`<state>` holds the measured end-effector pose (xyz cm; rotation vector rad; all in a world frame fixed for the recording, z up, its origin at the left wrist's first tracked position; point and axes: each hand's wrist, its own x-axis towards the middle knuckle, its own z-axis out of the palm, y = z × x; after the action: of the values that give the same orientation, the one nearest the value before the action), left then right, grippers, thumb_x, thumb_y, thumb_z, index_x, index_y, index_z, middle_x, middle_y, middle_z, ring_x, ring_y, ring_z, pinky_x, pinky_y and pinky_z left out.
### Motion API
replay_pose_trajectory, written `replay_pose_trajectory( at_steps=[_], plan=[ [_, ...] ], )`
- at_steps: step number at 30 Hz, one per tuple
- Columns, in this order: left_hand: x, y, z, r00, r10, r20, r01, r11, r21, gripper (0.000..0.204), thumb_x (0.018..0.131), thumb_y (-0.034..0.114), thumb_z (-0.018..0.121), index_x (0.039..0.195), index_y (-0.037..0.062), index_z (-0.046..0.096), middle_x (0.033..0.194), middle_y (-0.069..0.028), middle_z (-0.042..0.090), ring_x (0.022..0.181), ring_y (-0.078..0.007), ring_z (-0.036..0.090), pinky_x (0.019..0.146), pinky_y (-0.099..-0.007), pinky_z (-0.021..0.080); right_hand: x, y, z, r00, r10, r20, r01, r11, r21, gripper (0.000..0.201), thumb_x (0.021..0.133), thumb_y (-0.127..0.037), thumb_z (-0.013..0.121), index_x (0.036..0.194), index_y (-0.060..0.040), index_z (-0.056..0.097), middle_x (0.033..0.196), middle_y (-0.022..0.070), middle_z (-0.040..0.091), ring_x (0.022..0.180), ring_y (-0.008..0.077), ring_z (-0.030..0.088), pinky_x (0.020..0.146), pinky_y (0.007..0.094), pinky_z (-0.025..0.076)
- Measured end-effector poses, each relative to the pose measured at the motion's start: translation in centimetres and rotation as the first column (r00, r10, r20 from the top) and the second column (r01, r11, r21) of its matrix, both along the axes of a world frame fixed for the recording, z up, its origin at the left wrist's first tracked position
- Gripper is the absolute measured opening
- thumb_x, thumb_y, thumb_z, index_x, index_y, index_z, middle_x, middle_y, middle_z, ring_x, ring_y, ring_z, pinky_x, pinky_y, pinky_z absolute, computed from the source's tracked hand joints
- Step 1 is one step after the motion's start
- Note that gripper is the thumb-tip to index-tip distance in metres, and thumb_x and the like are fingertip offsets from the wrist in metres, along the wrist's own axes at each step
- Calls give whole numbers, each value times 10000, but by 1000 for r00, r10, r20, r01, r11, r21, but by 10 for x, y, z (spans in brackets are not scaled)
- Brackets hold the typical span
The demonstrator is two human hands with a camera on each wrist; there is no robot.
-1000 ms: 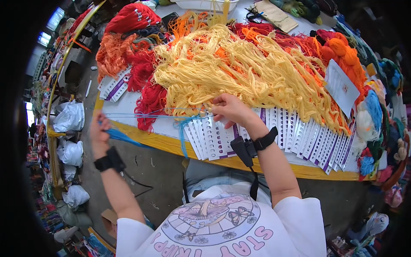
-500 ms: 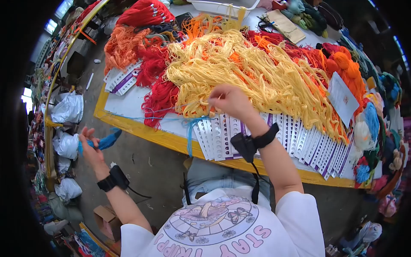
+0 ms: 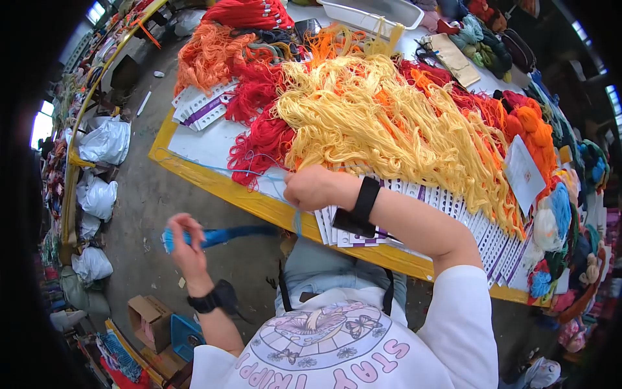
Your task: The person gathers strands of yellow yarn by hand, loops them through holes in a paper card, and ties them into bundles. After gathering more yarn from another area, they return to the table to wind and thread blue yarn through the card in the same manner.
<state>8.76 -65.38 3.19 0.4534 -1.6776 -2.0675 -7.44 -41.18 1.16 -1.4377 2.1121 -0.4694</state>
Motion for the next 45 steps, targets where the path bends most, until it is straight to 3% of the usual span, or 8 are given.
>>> replay_pose_trajectory(
  at_steps=[4,12,15,16,18,25,36,45],
  plan=[
    [8,83,0,748,-651,129,664,726,-179,145,855,169,507,763,64,547,919,-101,613,811,-196,581,682,-294,469,-40,10,9,685,-280,673,180,960,216,138,821,-226,544,846,-90,538,638,17,535,511,89,488,448,240,394],
    [-8,163,-42,634,-745,208,604,308,-735,143,756,32,562,880,102,562,1083,-84,571,1104,-296,476,950,-469,300,-178,60,90,513,-240,824,816,433,-382,296,802,-232,576,1045,-66,549,708,-18,548,589,74,531,549,231,465],
    [-9,151,-52,651,-756,74,603,455,-656,82,818,84,523,894,65,547,1042,-89,589,1045,-266,519,919,-440,350,-217,133,124,311,-948,-69,842,308,-443,311,802,-237,523,1078,-92,524,855,83,590,777,219,605,695,349,488],
    [-8,139,-44,739,-661,131,641,629,-440,112,854,134,486,902,48,539,990,-96,598,977,-248,548,876,-412,390,-229,157,125,78,-722,-687,857,401,-324,325,799,-250,505,1086,-99,520,912,115,590,826,275,604,738,393,480],
    [-13,102,-17,896,-398,197,388,918,86,290,914,287,404,916,26,530,822,-95,605,745,-181,592,702,-328,478,-189,171,119,-198,-708,-678,697,384,-605,273,748,-185,545,990,-57,537,904,112,588,812,267,597,736,402,486],
    [-168,-98,203,987,-51,-150,33,992,-122,334,916,249,398,1142,27,502,1078,-93,563,930,-153,559,843,-300,443,-46,153,63,623,-655,427,738,674,-43,248,817,-194,570,1018,-49,584,791,-3,607,664,65,565,569,220,446],
    [-186,192,98,505,-860,76,833,508,217,609,887,506,304,1195,3,457,1210,-91,495,1123,-198,457,898,-370,375,20,99,52,319,-411,854,868,-235,-437,118,779,-96,629,868,-20,647,725,-10,561,632,45,475,566,179,376],
    [-148,214,33,503,-862,65,822,500,274,537,920,406,321,1246,-13,398,1192,-112,478,1049,-174,489,883,-302,398,28,102,31,207,-271,940,970,-66,-233,162,773,-115,633,848,28,618,718,46,604,611,77,555,541,195,455]
  ],
)
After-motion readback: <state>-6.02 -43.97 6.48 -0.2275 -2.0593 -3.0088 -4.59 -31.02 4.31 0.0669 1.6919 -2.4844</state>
